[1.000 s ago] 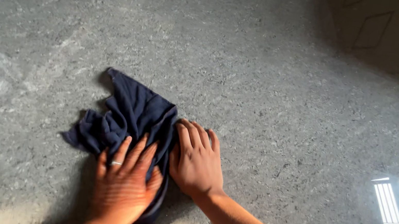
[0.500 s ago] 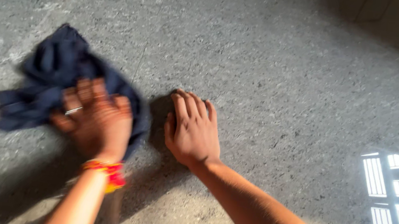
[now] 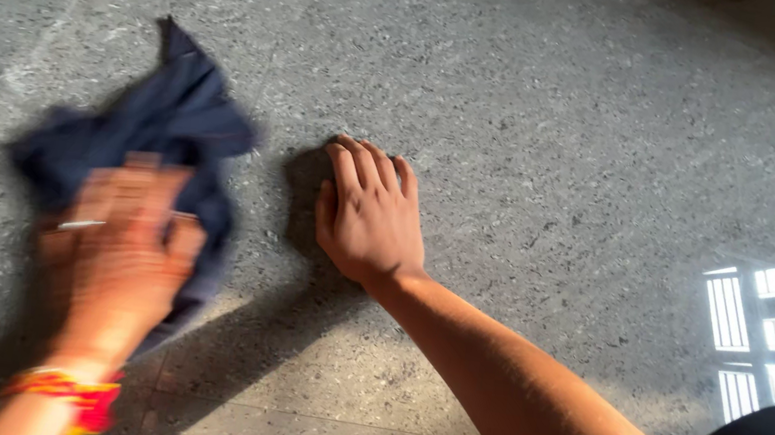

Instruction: The person wipes the floor and wrapped furniture items using a blue cloth by hand.

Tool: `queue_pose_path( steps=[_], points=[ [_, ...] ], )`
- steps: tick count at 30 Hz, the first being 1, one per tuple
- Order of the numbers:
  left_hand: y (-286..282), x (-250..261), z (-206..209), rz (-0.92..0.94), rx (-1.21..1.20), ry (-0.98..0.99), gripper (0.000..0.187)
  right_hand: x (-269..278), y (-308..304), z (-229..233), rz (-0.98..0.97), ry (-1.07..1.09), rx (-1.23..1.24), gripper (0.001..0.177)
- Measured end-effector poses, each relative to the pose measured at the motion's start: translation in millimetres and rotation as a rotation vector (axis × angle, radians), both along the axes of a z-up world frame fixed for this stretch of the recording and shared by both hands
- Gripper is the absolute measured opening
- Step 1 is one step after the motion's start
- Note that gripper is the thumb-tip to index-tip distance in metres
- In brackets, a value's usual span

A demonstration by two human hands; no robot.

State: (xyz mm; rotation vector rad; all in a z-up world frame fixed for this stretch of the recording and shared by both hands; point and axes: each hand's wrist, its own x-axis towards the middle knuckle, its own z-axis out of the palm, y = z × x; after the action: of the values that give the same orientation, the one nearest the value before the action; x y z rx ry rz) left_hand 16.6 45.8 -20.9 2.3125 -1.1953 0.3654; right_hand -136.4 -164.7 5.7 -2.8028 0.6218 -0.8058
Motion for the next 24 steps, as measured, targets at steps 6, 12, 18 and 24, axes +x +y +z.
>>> queue_pose_path(
  steps=[6,12,18,24],
  points=[
    [6.6,13.8,-12.0,0.504,0.009,0.080,0.062,0.3,-0.7,-3.1,-0.001,-0.005,0.010,0.042],
    [-82.3,-44.7,-21.7,0.408,0.052,-0.100,0.054,0.6,0.5,-0.4,-0.008,0.009,0.020,0.043],
    [-103.6,-82.0,-5.4,0.286,-0.076,-0.006,0.042,-2.5,-1.9,-2.5,0.015,0.008,0.016,0.044],
    [-127.7,-92.3,6.2,0.431,-0.138,0.110,0.044,-4.3,-6.5,-4.6,0.046,-0.007,0.081,0.043]
  ],
)
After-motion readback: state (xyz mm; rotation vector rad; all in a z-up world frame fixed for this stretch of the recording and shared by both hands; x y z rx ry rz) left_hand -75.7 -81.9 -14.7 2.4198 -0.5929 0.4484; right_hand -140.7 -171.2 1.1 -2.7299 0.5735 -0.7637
